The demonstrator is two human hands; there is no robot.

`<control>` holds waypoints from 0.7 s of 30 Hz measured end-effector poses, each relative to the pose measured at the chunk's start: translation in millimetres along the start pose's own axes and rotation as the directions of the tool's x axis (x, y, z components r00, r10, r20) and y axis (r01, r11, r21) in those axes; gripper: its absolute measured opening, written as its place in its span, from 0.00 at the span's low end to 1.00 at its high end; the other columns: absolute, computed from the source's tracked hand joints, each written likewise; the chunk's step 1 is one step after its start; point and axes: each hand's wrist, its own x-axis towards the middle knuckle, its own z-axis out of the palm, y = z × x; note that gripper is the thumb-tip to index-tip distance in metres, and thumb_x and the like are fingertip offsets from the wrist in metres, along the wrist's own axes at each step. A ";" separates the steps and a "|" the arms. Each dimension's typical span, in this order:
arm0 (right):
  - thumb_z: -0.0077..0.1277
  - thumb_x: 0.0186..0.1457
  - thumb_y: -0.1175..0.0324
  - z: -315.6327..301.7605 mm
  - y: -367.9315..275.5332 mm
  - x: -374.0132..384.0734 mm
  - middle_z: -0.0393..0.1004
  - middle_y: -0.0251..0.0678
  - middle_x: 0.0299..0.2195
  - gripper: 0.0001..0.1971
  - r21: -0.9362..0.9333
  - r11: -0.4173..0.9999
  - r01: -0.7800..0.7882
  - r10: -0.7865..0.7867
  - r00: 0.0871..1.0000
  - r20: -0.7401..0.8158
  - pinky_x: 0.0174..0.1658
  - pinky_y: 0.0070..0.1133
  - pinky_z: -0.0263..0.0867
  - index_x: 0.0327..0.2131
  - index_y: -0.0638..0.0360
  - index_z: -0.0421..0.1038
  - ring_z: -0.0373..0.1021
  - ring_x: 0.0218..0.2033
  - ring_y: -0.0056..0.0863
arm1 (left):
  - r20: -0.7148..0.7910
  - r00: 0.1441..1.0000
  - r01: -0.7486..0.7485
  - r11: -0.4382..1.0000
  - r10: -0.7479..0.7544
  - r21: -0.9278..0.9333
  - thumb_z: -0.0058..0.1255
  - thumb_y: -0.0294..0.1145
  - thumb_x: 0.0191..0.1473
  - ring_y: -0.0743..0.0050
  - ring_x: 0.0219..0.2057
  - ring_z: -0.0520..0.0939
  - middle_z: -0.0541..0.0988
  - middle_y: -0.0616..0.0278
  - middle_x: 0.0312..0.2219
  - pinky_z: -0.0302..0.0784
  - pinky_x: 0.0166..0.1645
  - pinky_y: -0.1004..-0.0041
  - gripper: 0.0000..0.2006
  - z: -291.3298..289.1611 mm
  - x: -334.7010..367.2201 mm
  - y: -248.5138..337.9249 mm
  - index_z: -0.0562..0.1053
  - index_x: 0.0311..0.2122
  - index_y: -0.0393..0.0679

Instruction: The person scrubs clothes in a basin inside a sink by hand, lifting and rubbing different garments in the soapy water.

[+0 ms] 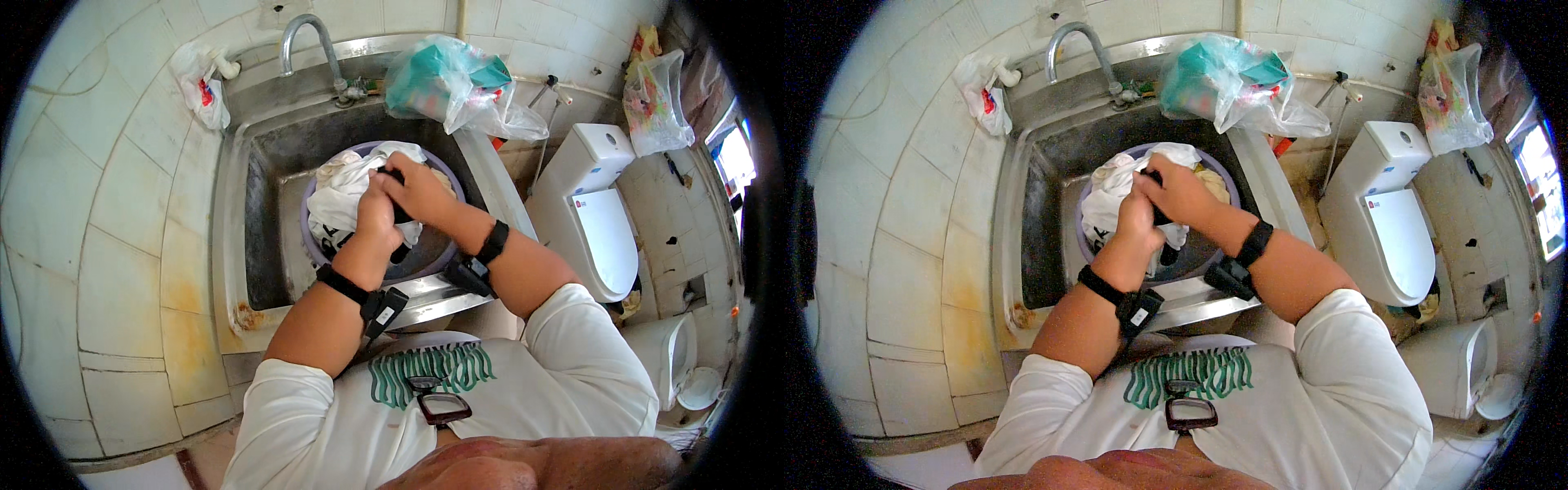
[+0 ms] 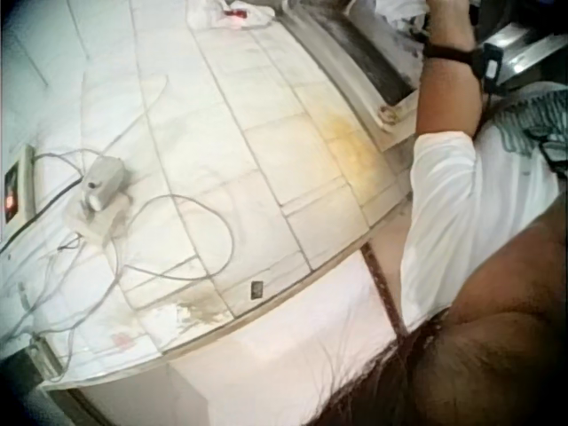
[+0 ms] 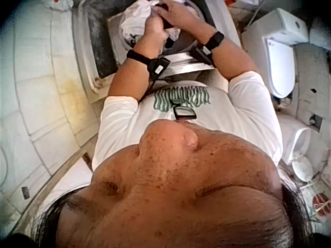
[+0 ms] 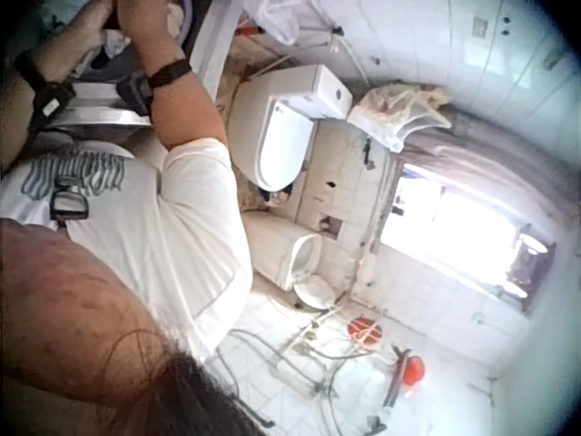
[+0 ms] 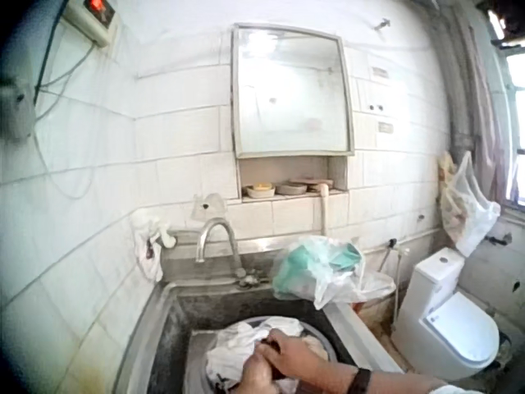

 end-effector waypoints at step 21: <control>0.49 0.53 0.63 4.4 -0.9 1.5 0.68 0.51 0.20 0.14 -0.102 0.989 0.111 -0.108 0.994 0.030 0.27 0.32 0.61 0.24 0.65 0.66 0.65 0.22 0.48 | -0.026 0.997 0.076 0.994 -0.074 0.073 0.34 0.46 0.58 0.59 0.46 0.74 0.73 0.55 0.44 0.69 0.48 0.57 0.19 0.7 0.2 -5.4 0.68 0.45 0.44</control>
